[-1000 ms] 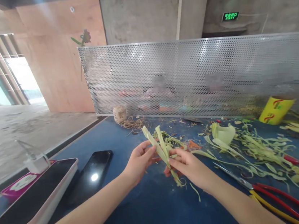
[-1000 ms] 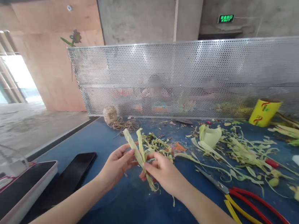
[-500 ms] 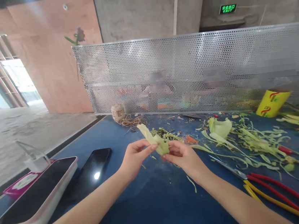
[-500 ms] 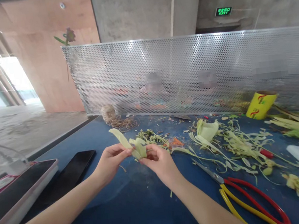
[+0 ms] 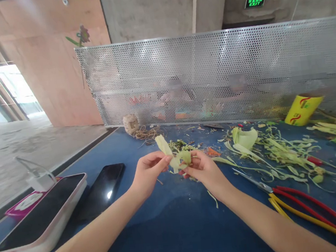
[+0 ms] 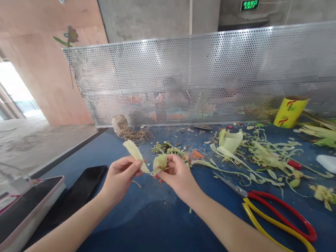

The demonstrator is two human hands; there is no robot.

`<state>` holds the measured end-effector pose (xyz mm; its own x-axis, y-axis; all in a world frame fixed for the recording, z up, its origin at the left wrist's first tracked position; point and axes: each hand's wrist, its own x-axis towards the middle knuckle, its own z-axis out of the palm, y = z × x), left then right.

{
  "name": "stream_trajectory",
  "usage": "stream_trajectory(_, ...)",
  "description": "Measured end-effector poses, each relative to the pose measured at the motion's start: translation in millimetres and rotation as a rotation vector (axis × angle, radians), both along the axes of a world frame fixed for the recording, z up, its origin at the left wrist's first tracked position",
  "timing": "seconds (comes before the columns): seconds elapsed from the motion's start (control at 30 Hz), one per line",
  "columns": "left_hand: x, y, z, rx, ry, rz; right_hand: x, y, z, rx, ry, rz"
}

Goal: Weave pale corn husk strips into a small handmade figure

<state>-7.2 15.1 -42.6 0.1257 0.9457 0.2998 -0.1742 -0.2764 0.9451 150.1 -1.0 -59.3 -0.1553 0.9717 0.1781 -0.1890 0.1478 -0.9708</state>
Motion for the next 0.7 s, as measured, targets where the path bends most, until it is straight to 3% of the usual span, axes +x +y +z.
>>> stream_trajectory(0.1,1,-3,0.7,0.024,0.115,0.032,-1,-2,2.8,0.006,0.103,-0.014)
stream_trajectory(0.27,4,-4,-3.2,0.009,0.227,0.057,-2,-4,4.0,-0.029,0.218,0.079)
stream_trajectory(0.5,3,-1,0.6,-0.086,-0.162,-0.068,4,0,2.5,-0.03,0.304,0.058)
stream_trajectory(0.6,2,-2,2.4,-0.082,-0.199,-0.117,9,5,0.2,0.094,0.267,-0.022)
stream_trajectory(0.7,3,-2,0.2,-0.088,-0.209,-0.167,18,9,-3.7,0.406,-0.01,-0.226)
